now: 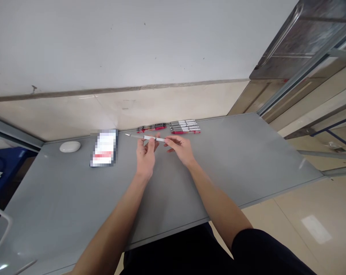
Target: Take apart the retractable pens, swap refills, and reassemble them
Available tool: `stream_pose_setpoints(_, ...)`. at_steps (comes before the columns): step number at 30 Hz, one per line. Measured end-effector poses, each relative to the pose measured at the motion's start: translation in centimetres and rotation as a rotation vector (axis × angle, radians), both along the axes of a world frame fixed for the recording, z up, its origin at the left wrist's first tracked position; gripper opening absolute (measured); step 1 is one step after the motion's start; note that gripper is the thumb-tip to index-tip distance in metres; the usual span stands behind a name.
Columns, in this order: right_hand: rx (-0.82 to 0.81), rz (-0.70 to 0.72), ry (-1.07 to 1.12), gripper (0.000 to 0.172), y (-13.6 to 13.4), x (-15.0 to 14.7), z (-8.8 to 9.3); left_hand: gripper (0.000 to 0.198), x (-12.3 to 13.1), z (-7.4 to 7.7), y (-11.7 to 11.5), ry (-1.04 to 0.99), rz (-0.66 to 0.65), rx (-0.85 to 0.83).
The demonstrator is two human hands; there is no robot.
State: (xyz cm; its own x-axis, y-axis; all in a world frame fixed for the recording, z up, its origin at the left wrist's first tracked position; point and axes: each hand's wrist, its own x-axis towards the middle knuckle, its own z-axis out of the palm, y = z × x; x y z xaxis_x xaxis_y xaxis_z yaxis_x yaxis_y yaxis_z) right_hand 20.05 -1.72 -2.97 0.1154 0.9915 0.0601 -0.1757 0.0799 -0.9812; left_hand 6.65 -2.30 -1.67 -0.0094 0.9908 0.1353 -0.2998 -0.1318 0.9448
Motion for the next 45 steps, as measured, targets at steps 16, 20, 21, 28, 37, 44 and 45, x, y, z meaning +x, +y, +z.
stream_pose_setpoints(16,-0.144,-0.107,0.744,0.020,1.3,-0.9,-1.0,0.037,-2.7,0.3,-1.2,0.487,-0.092,0.073)
stream_pose_setpoints(20,-0.131,-0.203,0.826,0.009,1.7,-0.4,-0.8,0.044,-4.1,0.5,-1.2,0.609,-0.169,0.223)
stream_pose_setpoints(21,-0.117,-0.221,0.849,0.007,1.8,-0.3,-0.7,0.043,-4.5,0.5,-1.2,0.669,-0.191,0.230)
stream_pose_setpoints(28,0.006,-0.270,0.893,0.009,1.7,-0.3,-0.4,0.039,-6.6,-0.6,-0.1,1.245,-0.098,0.429)
stream_pose_setpoints(37,0.109,-0.241,0.931,0.032,1.1,0.4,-1.3,0.061,-5.1,-2.7,-0.5,1.609,-0.035,0.357)
stream_pose_setpoints(44,0.136,-0.195,1.030,0.030,1.3,1.0,-2.2,0.062,-4.9,-3.2,-0.5,1.635,0.027,0.348)
stream_pose_setpoints(45,0.136,-0.189,1.030,0.030,1.3,1.0,-2.2,0.061,-4.9,-3.2,-0.6,1.634,0.036,0.351)
